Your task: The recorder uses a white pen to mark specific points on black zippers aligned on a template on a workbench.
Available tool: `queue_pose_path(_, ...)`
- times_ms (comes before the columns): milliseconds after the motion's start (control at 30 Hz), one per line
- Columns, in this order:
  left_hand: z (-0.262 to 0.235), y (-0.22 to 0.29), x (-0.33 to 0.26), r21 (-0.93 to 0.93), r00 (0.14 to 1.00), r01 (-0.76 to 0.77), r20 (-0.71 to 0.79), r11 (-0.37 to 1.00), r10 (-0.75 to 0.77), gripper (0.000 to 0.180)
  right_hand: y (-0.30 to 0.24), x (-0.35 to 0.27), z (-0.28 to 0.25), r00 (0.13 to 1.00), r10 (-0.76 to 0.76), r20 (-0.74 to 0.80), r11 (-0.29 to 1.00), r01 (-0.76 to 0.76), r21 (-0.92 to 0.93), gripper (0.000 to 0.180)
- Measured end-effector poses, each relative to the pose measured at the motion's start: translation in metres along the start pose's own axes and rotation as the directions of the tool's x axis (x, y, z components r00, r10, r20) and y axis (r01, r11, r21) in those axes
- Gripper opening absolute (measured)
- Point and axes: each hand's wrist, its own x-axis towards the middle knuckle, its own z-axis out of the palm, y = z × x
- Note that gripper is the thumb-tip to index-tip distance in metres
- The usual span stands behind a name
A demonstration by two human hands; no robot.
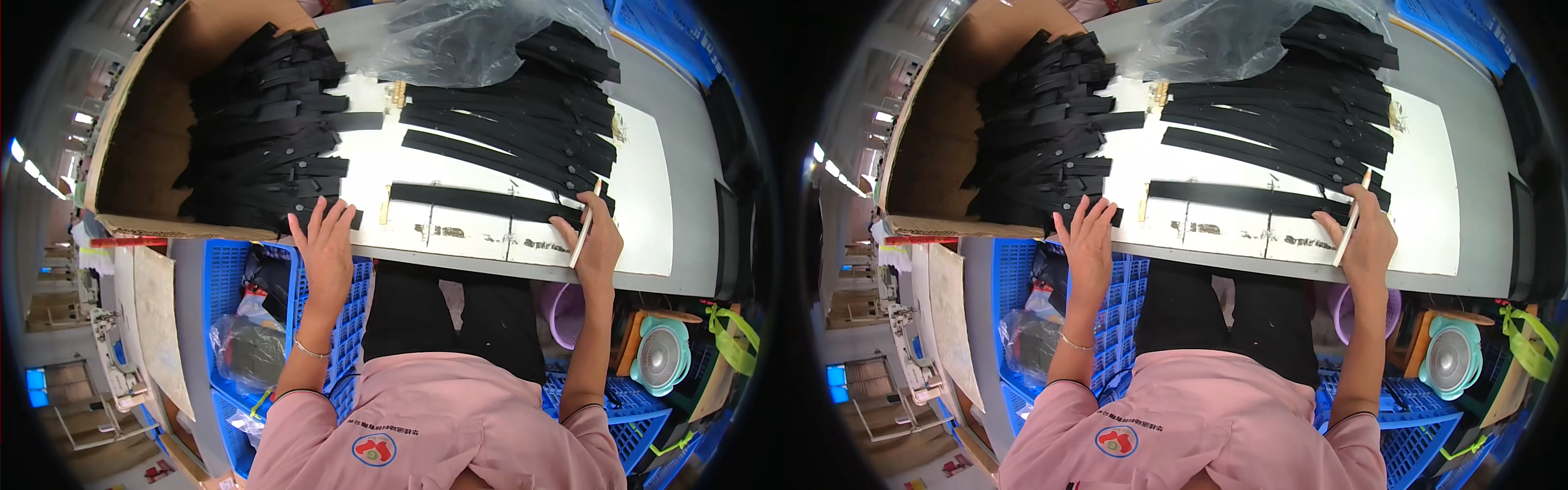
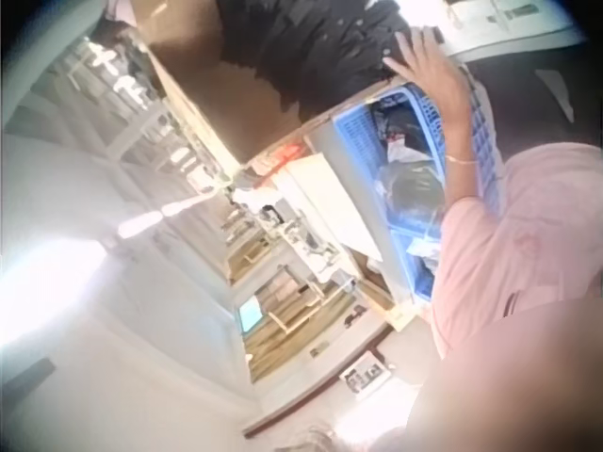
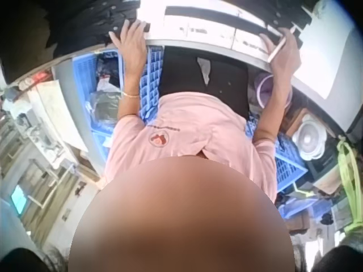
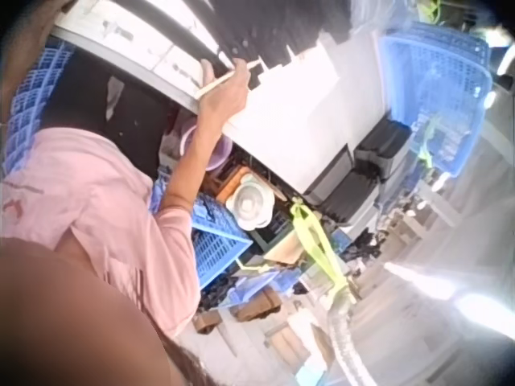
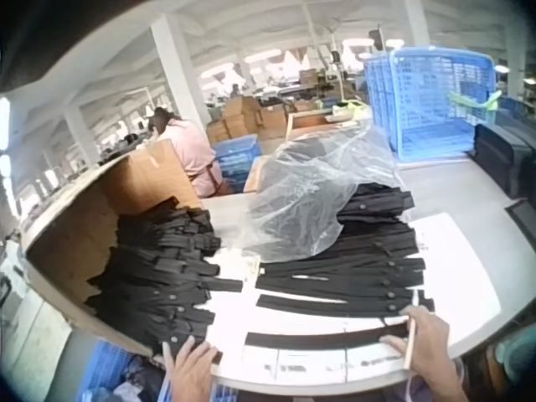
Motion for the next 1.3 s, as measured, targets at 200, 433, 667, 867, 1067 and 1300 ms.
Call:
queue_pose_path(200, 0.005, -0.013, 0.020, -0.078, 0.995, -0.049, -0.091, 0.996, 0.042, 0.023, -0.009, 0.025, 0.014, 0.995, 0.084, -0.053, 0.993, -0.088, -0.082, 0.053)
queue_pose_path(433, 0.026, 0.068, 0.037, -0.282, 0.972, -0.232, -0.109, 0.931, 0.209, 0.020, -0.009, 0.027, 0.017, 0.989, 0.115, -0.089, 0.993, -0.116, 0.001, 0.051)
queue_pose_path(667, 0.077, 0.177, 0.047, -0.523, 0.952, -0.298, -0.104, 0.798, 0.287, 0.034, -0.014, 0.001, 0.012, 0.972, 0.187, -0.140, 0.959, -0.149, 0.243, 0.016)
queue_pose_path(867, 0.065, 0.169, 0.036, -0.527, 0.961, -0.272, -0.105, 0.805, 0.256, 0.055, -0.041, -0.047, 0.021, 0.945, -0.325, -0.029, 0.930, 0.325, 0.172, 0.036)
queue_pose_path(1067, 0.050, 0.133, 0.019, -0.384, 0.982, -0.176, 0.000, 0.906, 0.191, 0.055, -0.023, -0.060, 0.016, 0.921, -0.384, -0.063, 0.920, 0.388, 0.060, 0.046)
queue_pose_path(1300, 0.042, 0.146, 0.012, -0.415, 0.971, -0.196, 0.042, 0.888, 0.234, 0.055, -0.003, -0.069, 0.000, 0.931, -0.359, -0.069, 0.933, 0.357, -0.037, 0.046)
